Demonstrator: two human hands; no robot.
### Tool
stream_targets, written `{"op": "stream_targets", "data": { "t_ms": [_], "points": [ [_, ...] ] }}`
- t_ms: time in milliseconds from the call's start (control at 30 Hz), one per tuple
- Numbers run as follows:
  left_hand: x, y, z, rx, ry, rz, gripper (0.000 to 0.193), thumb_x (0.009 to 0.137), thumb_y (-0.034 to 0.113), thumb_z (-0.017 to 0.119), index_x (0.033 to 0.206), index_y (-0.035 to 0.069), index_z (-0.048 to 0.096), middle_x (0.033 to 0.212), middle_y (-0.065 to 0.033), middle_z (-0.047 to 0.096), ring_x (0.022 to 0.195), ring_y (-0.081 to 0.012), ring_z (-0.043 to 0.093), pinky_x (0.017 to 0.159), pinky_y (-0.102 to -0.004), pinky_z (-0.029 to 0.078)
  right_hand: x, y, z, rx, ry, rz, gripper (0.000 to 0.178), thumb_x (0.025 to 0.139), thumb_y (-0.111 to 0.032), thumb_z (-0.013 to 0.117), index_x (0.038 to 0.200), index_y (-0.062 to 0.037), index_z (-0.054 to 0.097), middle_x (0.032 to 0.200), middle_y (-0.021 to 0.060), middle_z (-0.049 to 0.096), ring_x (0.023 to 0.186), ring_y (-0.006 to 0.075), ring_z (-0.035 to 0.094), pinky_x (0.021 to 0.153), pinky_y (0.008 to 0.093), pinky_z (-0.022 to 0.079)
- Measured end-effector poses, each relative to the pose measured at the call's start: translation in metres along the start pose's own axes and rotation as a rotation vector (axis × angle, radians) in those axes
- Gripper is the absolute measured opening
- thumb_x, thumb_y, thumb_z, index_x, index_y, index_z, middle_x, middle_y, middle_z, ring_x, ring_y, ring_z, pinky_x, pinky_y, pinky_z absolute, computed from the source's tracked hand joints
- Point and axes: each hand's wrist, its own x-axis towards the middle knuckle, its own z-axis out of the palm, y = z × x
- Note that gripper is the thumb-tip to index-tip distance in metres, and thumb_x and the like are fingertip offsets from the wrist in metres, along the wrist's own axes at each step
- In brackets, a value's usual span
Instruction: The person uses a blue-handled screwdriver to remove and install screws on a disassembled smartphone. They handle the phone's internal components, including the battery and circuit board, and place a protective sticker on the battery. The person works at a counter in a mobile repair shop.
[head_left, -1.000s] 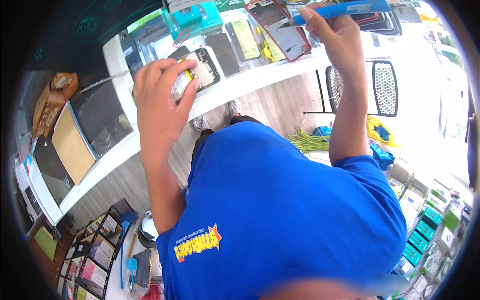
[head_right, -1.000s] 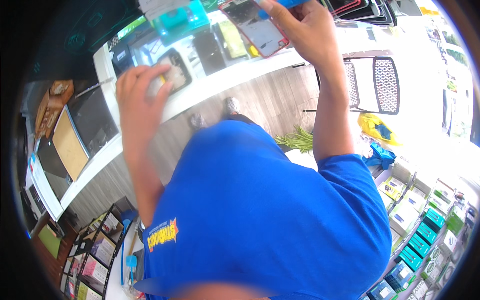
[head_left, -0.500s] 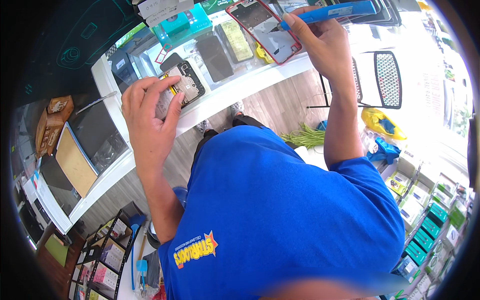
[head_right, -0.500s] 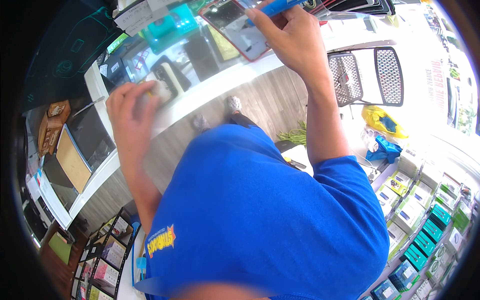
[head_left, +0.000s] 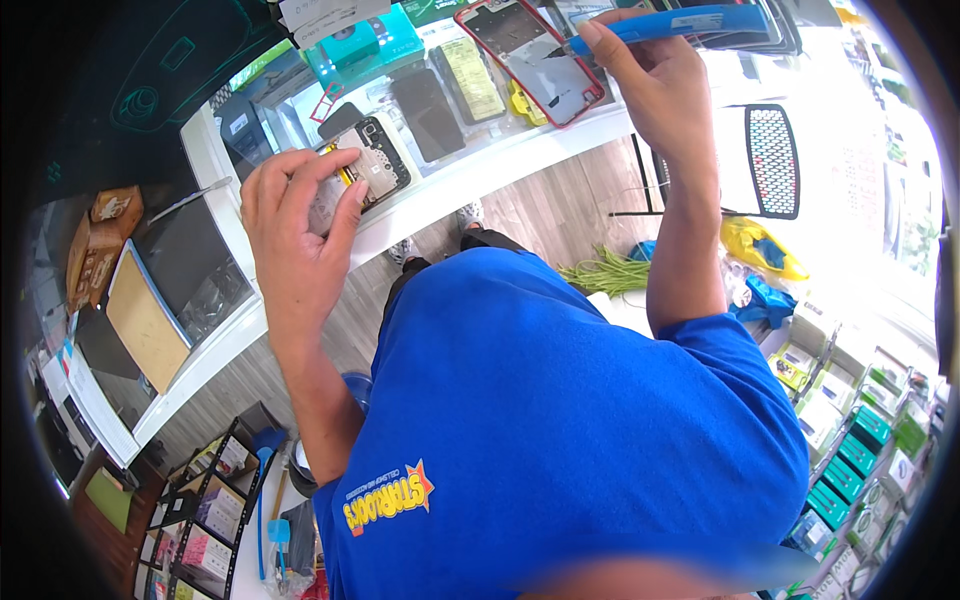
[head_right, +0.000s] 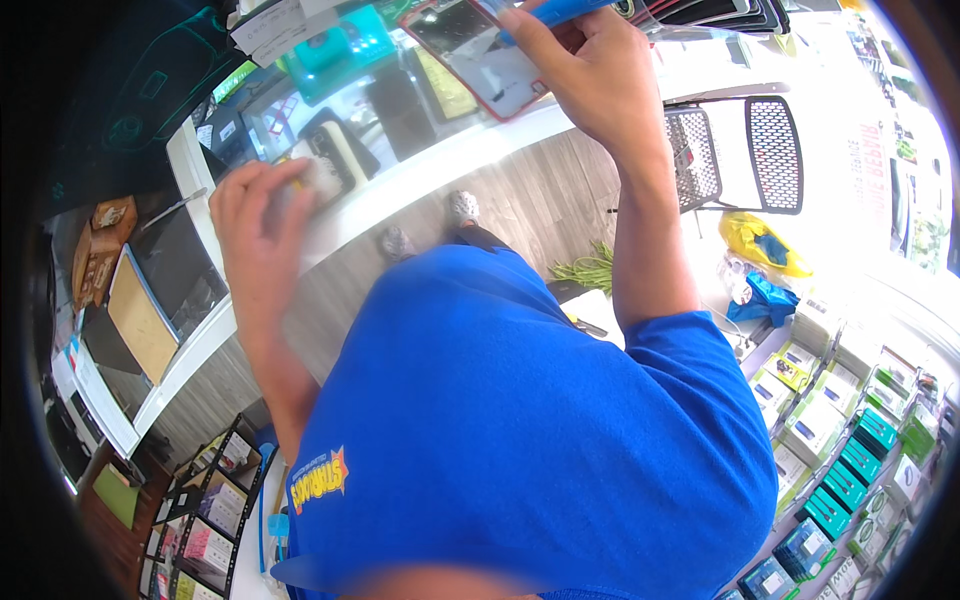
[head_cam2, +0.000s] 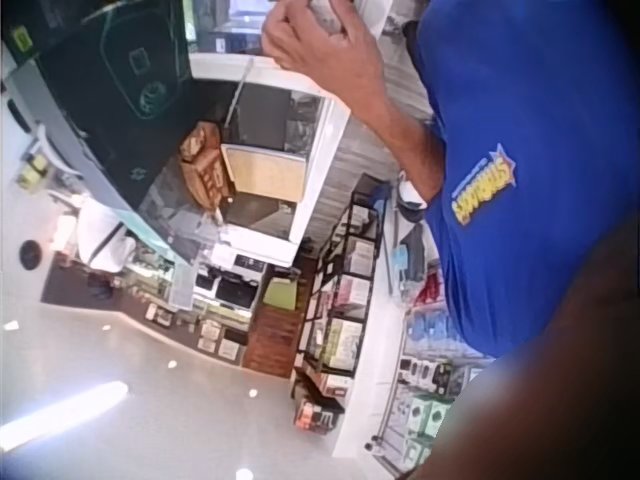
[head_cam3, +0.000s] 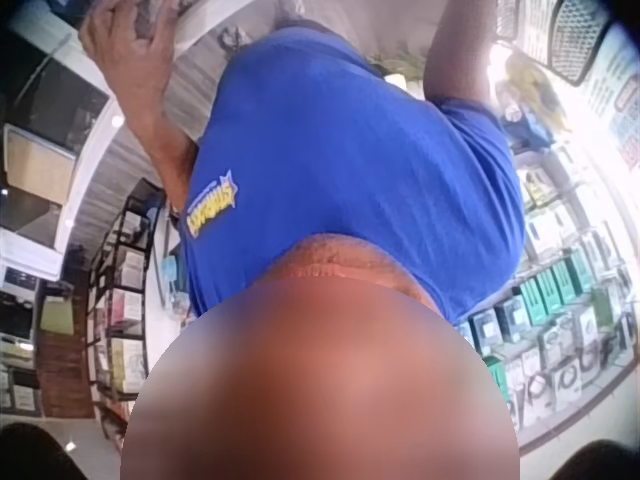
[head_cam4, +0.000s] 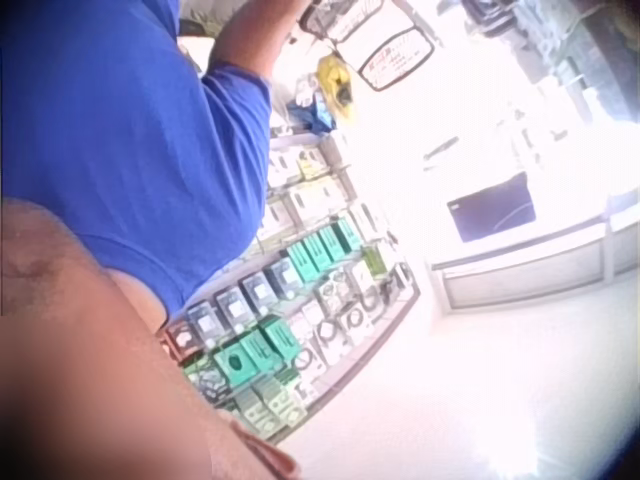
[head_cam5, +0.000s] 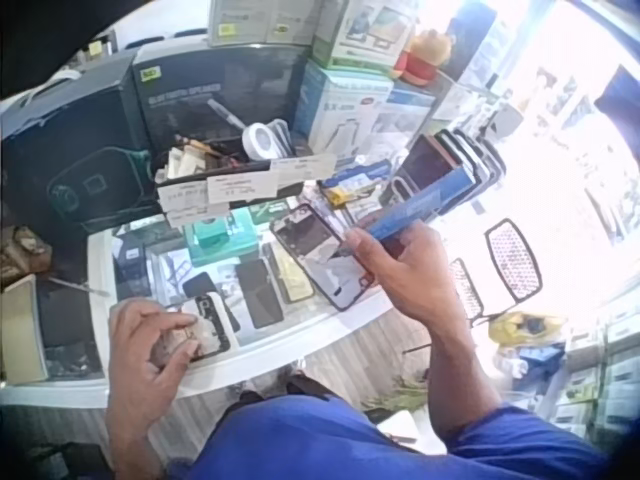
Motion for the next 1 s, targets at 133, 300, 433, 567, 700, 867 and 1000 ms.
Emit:
{"op": "stream_targets", "data": {
  "t_ms": [133, 300, 433, 567, 700, 867, 1000],
  "points": [
    [0.000, -0.001, -0.002, -0.009, -0.017, 0.004, 0.027, 0.094, 0.020, 0.083, 0.121, 0.017, 0.081, 0.124, -0.0064, 0.064, 0.127, -0.0293, 0.056, 0.114, -0.0415, 0.042, -0.007, -0.007, 0.008, 0.130, -0.004, -0.165, 0.032, 0.103, -0.031, 0.080, 0.107, 0.0004, 0.075, 0.087, 0.0023, 0.072, 0.076, 0.0091, 0.062, 0.068, 0.0276, 0.050],
    [0.000, -0.007, 0.000, -0.011, 0.045, 0.067, 0.025, 0.093, 0.023, 0.083, 0.118, 0.019, 0.081, 0.119, -0.0043, 0.068, 0.123, -0.0302, 0.059, 0.108, -0.0440, 0.044, -0.014, -0.012, 0.041, 0.335, -0.252, -0.194, 0.032, 0.103, -0.030, 0.081, 0.110, 0.0005, 0.074, 0.093, 0.0015, 0.072, 0.085, 0.0091, 0.063, 0.075, 0.0264, 0.050],
    [-0.002, -0.010, 0.002, -0.015, 0.060, 0.089, 0.025, 0.093, 0.024, 0.082, 0.118, 0.019, 0.081, 0.118, -0.0030, 0.069, 0.124, -0.0290, 0.058, 0.107, -0.0440, 0.044, -0.020, -0.016, 0.066, 0.317, -0.290, -0.239, 0.032, 0.103, -0.030, 0.081, 0.110, 0.0004, 0.073, 0.094, 0.0030, 0.073, 0.088, 0.0101, 0.065, 0.077, 0.0281, 0.051],
    [-0.002, -0.011, 0.004, -0.011, 0.091, 0.103, 0.026, 0.092, 0.024, 0.083, 0.117, 0.019, 0.081, 0.119, -0.0026, 0.069, 0.124, -0.0289, 0.058, 0.107, -0.0436, 0.045, -0.021, -0.027, 0.074, 0.260, -0.319, -0.265, 0.033, 0.103, -0.031, 0.082, 0.108, 0.0000, 0.073, 0.094, 0.0033, 0.073, 0.088, 0.0103, 0.065, 0.078, 0.0281, 0.051],
    [-0.002, -0.012, 0.004, -0.020, 0.102, 0.109, 0.027, 0.092, 0.024, 0.084, 0.117, 0.019, 0.081, 0.119, -0.0028, 0.070, 0.124, -0.0292, 0.058, 0.107, -0.0440, 0.045, -0.024, -0.035, 0.072, 0.245, -0.322, -0.223, 0.033, 0.102, -0.032, 0.083, 0.108, -0.0003, 0.073, 0.094, 0.0035, 0.073, 0.088, 0.0107, 0.065, 0.078, 0.0282, 0.052],
    [-0.002, -0.013, 0.004, -0.016, 0.090, 0.113, 0.028, 0.091, 0.025, 0.085, 0.119, 0.019, 0.081, 0.119, -0.0032, 0.070, 0.124, -0.0300, 0.058, 0.106, -0.0443, 0.045, -0.022, -0.033, 0.085, 0.333, -0.304, -0.225, 0.032, 0.103, -0.031, 0.082, 0.107, -0.0004, 0.073, 0.093, 0.0036, 0.073, 0.088, 0.0106, 0.065, 0.078, 0.0274, 0.052],
    [-0.001, -0.012, 0.003, -0.024, 0.087, 0.110, 0.029, 0.091, 0.025, 0.085, 0.119, 0.019, 0.081, 0.119, -0.0036, 0.070, 0.124, -0.0304, 0.059, 0.107, -0.0443, 0.045, -0.020, -0.033, 0.085, 0.262, -0.316, -0.170, 0.031, 0.103, -0.030, 0.081, 0.107, -0.0005, 0.073, 0.093, 0.0033, 0.072, 0.086, 0.0101, 0.065, 0.077, 0.0268, 0.051]
  ]
}}
